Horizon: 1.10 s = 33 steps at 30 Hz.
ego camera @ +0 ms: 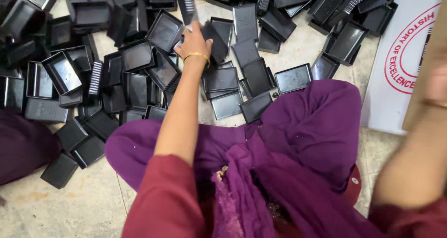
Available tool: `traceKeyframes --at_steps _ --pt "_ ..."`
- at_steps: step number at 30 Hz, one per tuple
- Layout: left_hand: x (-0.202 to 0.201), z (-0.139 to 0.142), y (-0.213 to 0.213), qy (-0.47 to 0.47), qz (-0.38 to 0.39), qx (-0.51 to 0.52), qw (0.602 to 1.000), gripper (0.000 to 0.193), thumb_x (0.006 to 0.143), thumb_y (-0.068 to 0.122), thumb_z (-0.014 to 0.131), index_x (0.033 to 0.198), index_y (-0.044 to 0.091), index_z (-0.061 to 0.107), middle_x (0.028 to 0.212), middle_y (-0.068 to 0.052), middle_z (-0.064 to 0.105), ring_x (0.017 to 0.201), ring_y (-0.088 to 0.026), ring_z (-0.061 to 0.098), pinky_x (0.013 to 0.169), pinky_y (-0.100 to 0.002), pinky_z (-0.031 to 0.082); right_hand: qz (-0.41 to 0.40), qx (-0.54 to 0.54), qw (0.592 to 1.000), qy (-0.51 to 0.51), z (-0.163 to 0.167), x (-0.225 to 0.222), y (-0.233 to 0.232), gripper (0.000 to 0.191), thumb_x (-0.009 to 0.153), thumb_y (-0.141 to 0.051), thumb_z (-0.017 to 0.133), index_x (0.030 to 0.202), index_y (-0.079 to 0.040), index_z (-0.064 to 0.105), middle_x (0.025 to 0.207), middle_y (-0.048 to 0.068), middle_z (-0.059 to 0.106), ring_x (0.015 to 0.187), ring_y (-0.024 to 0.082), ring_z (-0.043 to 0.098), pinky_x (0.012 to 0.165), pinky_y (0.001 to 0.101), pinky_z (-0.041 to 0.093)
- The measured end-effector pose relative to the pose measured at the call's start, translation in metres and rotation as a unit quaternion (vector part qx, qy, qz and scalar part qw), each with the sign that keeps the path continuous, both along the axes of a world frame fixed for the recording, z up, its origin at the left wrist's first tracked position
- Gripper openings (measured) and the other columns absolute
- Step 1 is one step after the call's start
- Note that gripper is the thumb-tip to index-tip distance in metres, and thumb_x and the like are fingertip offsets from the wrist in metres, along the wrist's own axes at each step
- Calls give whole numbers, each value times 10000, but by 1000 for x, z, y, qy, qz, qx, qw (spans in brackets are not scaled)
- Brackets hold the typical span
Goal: The person sits on the floor and repeatedly picks up two-part black plastic containers from a large pile. They align and press the two halves together to form a complete unit, then place the assembled container into a nearby cardboard box. The process is repeated continuously throughout the clip.
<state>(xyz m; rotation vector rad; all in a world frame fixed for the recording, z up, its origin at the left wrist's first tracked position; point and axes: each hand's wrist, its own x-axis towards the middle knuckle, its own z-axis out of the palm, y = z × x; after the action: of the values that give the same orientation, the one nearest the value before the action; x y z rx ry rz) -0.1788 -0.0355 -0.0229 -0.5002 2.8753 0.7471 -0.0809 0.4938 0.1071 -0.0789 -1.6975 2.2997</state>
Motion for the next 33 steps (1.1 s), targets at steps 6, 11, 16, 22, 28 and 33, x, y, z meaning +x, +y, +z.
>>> traceKeyframes --at_steps 6,11,16,22,28,33 --pt "82 50 -31 294 -152 152 931 246 986 94 703 1218 171 683 1197 -125 660 1146 -342 663 1006 -392 526 124 513 849 -42 -68 -28 -179 247 955 -119 743 1191 -46 742 1100 97 762 990 194 738 896 330 590" --pt "118 46 -30 101 62 581 806 225 1089 142 537 1287 150 644 1231 -91 621 1011 -183 600 864 -313 523 89 650 754 -28 -136 -40 -287 862 759 -415 873 1440 -22 518 1157 288 611 1066 467 601 928 512 505" --pt "101 6 -7 136 55 759 634 133 1073 112 451 1048 87 579 1457 -69 554 1138 -275 618 951 -371 557 64 637 760 -112 -128 -25 -277 775 769 -393 826 1432 -121 530 1168 289 571 1079 457 569 947 494 499" --pt "85 -4 -10 123 188 861 457 147 1033 210 497 1020 99 594 1348 -224 622 1131 -391 681 967 -475 587 59 683 705 -180 -108 -21 -224 515 838 -443 765 1256 -160 665 1304 261 599 1213 429 614 1052 487 493" --pt "93 19 -11 80 206 866 449 573 910 640 513 1076 105 631 1100 -138 658 953 -328 706 787 -462 590 91 723 665 -164 -137 -43 -299 868 793 -528 829 1420 -63 450 1164 272 615 1057 460 624 937 609 436" --pt "88 16 4 109 197 828 514 606 1030 573 489 1356 74 600 1154 -106 625 1026 -251 663 875 -419 586 64 688 696 -197 -127 -45 -315 1009 731 -452 879 1513 -107 342 1163 272 620 1008 456 648 858 526 524"
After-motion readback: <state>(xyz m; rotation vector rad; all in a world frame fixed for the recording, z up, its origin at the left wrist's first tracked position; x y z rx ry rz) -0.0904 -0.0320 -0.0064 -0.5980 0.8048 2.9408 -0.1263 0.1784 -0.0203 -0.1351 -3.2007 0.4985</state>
